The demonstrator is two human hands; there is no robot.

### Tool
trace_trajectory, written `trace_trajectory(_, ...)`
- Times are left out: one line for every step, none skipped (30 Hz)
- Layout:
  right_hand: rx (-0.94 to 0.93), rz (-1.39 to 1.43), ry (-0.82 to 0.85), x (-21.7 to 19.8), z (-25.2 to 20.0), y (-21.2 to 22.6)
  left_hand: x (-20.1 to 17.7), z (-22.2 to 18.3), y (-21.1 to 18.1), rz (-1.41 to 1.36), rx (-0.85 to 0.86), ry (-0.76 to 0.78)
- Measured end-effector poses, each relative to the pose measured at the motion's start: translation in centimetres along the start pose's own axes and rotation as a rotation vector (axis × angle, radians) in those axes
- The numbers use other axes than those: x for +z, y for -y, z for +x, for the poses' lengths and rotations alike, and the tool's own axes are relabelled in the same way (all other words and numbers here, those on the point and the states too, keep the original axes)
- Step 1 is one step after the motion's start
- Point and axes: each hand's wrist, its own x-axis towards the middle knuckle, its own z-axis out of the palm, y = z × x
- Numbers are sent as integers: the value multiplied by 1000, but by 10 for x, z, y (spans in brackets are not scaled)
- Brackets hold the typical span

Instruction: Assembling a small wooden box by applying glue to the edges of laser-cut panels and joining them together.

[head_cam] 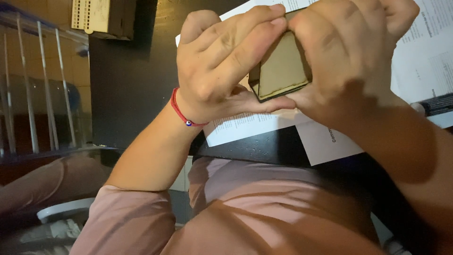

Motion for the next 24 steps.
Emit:
trace_trajectory(-1, 1, 0, 2, -1, -1, 0, 0, 1, 1, -1, 0)
trace_trajectory(-4, 2, -17, 3, -2, -2, 1, 0, 1, 27, 8, 2)
trace_trajectory(-7, 5, -34, 5, -3, -2, 1, 0, 2, 52, 16, 6)
trace_trajectory(-7, 7, -33, 5, -3, -1, 0, -1, 1, 53, 14, 7)
trace_trajectory(45, 35, 0, 6, -3, 0, -1, -2, 0, 52, -47, 53)
trace_trajectory(97, 62, 33, 6, -2, 0, -2, -2, 0, 50, -108, 99)
trace_trajectory(92, 58, 28, 3, 5, 1, -1, -4, 2, 53, -103, 94)
trace_trajectory(172, 82, 111, -1, 12, 3, -1, -7, 3, 33, -158, 148)
trace_trajectory(252, 107, 195, -4, 18, 5, -1, -10, 5, 12, -214, 204)
trace_trajectory(248, 104, 191, -5, 15, 7, -3, -11, 4, 15, -210, 200)
trace_trajectory(270, 129, 151, -6, 13, 7, -3, -11, 5, -60, -255, 217)
trace_trajectory(291, 155, 111, -7, 10, 6, -3, -11, 5, -135, -298, 235)
trace_trajectory(284, 140, 106, -8, 15, 8, 0, -14, 8, -136, -287, 222)
trace_trajectory(389, 233, 136, -9, 19, 10, 3, -16, 11, -172, -248, 146)
trace_trajectory(493, 331, 170, -11, 23, 12, 6, -20, 12, -208, -213, 73)
trace_trajectory(487, 319, 167, -14, 29, 13, 8, -14, 11, -209, -205, 62)
trace_trajectory(636, 461, 178, -17, 34, 16, 10, -11, 8, -182, -150, 30)
trace_trajectory(785, 607, 190, -20, 38, 18, 12, -8, 5, -155, -95, -2)
trace_trajectory(785, 601, 193, -19, 38, 17, 13, -6, 2, -159, -96, -7)
trace_trajectory(795, 622, 193, -19, 37, 16, 15, -4, 0, -178, -124, 27)
trace_trajectory(806, 649, 193, -17, 37, 16, 14, -3, -3, -195, -154, 65)
trace_trajectory(807, 649, 198, -17, 35, 14, 17, -5, -3, -197, -158, 64)
trace_trajectory(802, 642, 211, -16, 33, 14, 19, -7, -3, -149, -173, 39)
trace_trajectory(797, 636, 224, -15, 31, 13, 20, -10, -3, -100, -189, 15)
